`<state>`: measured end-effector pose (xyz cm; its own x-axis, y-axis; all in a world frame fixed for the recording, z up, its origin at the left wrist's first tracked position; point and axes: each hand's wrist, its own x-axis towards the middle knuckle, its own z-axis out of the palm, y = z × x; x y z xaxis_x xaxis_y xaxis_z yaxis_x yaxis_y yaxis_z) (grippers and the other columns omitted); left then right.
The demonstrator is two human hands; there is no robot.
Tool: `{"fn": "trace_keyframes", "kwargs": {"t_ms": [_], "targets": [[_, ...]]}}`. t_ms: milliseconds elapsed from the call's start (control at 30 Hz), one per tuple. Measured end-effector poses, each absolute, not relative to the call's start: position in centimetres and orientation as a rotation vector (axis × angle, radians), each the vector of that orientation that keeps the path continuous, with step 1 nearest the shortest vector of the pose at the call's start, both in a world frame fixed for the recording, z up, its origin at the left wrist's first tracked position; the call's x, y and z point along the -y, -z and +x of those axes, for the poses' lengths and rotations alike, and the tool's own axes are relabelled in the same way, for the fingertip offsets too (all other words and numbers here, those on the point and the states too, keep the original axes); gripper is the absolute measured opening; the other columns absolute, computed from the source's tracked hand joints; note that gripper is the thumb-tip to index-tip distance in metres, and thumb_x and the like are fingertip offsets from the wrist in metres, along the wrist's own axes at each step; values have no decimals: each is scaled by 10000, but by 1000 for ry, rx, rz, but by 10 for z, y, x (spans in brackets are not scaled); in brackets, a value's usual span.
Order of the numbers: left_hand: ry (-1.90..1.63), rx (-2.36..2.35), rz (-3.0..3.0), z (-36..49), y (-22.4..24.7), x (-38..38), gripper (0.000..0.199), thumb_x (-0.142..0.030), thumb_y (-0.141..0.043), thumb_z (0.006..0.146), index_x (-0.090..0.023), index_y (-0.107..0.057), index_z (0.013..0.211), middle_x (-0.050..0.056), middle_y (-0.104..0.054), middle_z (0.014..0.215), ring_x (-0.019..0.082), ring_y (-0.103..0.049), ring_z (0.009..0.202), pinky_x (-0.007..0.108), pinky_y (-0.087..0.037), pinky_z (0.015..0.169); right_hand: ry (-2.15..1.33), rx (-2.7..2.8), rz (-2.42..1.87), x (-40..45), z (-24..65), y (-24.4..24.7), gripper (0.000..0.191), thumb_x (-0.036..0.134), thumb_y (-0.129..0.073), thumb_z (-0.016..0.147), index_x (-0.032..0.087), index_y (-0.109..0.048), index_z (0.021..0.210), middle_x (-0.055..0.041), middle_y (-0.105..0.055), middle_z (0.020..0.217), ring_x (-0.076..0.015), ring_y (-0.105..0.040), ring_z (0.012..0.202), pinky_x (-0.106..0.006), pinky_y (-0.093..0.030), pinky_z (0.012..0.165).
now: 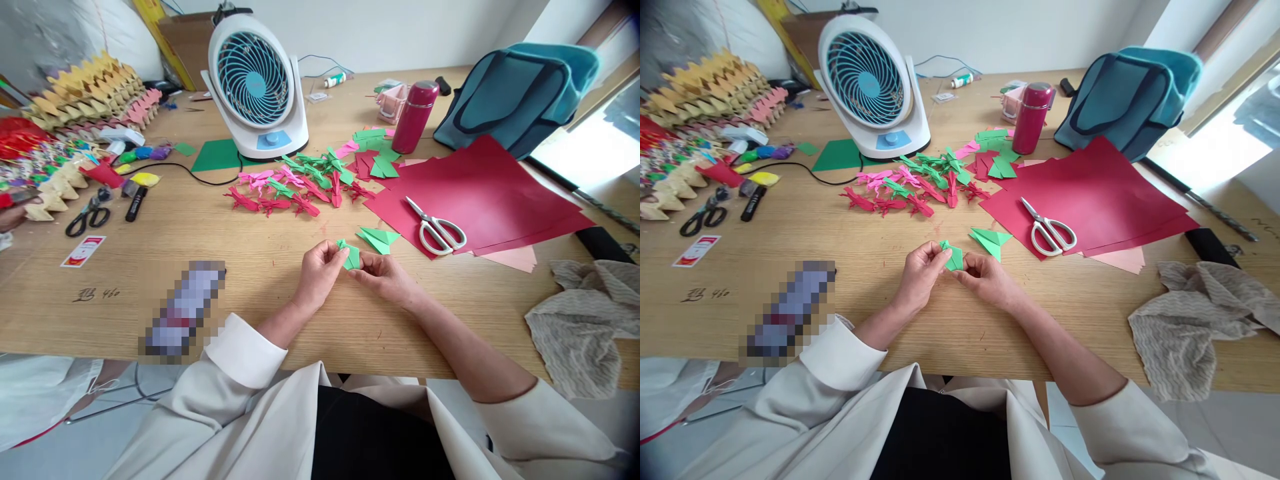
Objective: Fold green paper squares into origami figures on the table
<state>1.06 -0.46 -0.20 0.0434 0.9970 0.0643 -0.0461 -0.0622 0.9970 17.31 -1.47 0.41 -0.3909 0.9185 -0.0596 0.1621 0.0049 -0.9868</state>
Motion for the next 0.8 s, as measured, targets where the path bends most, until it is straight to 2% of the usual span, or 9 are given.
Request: {"fn": "trace_keyframes", "kwargs": {"t_ms": [200,367,467,633,800], "targets": [[-1267,-1103,1142,9,-3,4,323,-355,-706,771,-177,-472,637,-60,-426,588,70,-378,556,222,-311,554,-1450,1654,-1088,13,174,-2,486,608,-686,782,199,-462,647,56,-378,630,-90,-305,564,-275,-234,522],[-1224,-1045,981,9,-6,3,364,-374,-759,716,-171,-466,642,-69,-432,591,46,-369,525,201,-301,525,-1408,1687,-1100,15,174,-2,496,631,-673,785,187,-504,644,58,-373,608,-85,-280,546,-274,-212,508],[-1197,-1005,910,8,-8,2,381,-388,-792,678,-168,-480,664,-70,-447,612,38,-383,519,192,-311,516,-1347,1715,-1103,16,172,-4,491,634,-654,802,180,-537,657,46,-394,632,-92,-307,558,-273,-240,517],[-1102,-1014,927,9,-10,5,372,-401,-815,652,-158,-539,702,-64,-481,630,41,-404,536,184,-336,515,-1211,1684,-1108,17,170,-4,514,645,-635,817,201,-468,618,33,-395,646,-110,-345,594,-277,-294,550],[-1004,-1024,981,10,-9,10,390,-439,-811,659,-152,-547,658,-53,-481,593,57,-411,558,184,-348,517,-1125,1615,-1119,16,169,1,509,643,-613,840,201,-477,628,25,-426,648,-117,-368,607,-277,-306,560]]}}
